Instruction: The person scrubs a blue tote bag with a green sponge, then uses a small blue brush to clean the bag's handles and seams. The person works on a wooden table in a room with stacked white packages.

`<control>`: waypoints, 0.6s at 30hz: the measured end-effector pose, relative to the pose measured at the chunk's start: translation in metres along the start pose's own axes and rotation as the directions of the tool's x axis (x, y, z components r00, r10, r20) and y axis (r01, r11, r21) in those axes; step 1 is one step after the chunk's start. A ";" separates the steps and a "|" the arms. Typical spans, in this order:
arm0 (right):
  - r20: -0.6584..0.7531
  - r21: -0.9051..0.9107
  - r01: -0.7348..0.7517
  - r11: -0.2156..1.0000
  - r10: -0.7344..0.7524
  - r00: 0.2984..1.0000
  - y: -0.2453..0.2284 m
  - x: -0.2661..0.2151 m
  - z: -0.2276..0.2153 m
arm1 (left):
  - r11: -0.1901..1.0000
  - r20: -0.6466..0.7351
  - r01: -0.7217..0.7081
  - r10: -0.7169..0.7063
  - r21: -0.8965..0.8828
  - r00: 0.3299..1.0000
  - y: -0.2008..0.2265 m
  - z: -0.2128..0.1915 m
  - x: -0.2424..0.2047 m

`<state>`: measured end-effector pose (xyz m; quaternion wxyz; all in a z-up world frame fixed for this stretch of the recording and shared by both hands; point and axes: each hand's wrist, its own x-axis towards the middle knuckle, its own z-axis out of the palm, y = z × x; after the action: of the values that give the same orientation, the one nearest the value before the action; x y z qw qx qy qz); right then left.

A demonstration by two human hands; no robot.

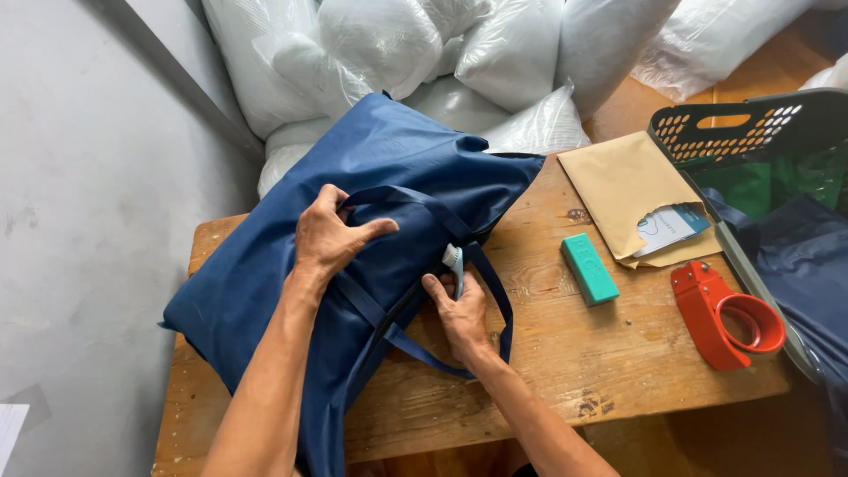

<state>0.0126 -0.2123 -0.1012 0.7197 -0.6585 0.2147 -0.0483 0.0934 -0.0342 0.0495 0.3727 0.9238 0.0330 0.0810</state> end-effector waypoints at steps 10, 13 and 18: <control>-0.020 0.148 -0.061 0.987 0.065 0.998 0.016 0.004 0.021 | 0.657 0.186 -0.505 0.494 0.560 0.849 -0.028 0.072 -0.037; -0.029 0.264 -0.053 0.963 0.063 0.998 0.030 0.009 0.023 | 0.687 0.281 -0.518 0.436 0.510 0.855 -0.006 0.055 -0.035; -0.007 0.211 -0.040 0.977 0.043 0.999 0.016 0.000 0.025 | 1.000 0.188 0.005 -0.010 0.026 0.982 0.004 0.011 -0.016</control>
<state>0.0189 -0.1873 -0.1155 0.7849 -0.5738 0.2262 -0.0595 0.0794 -0.0469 0.0421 0.3629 0.9318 0.0019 -0.0086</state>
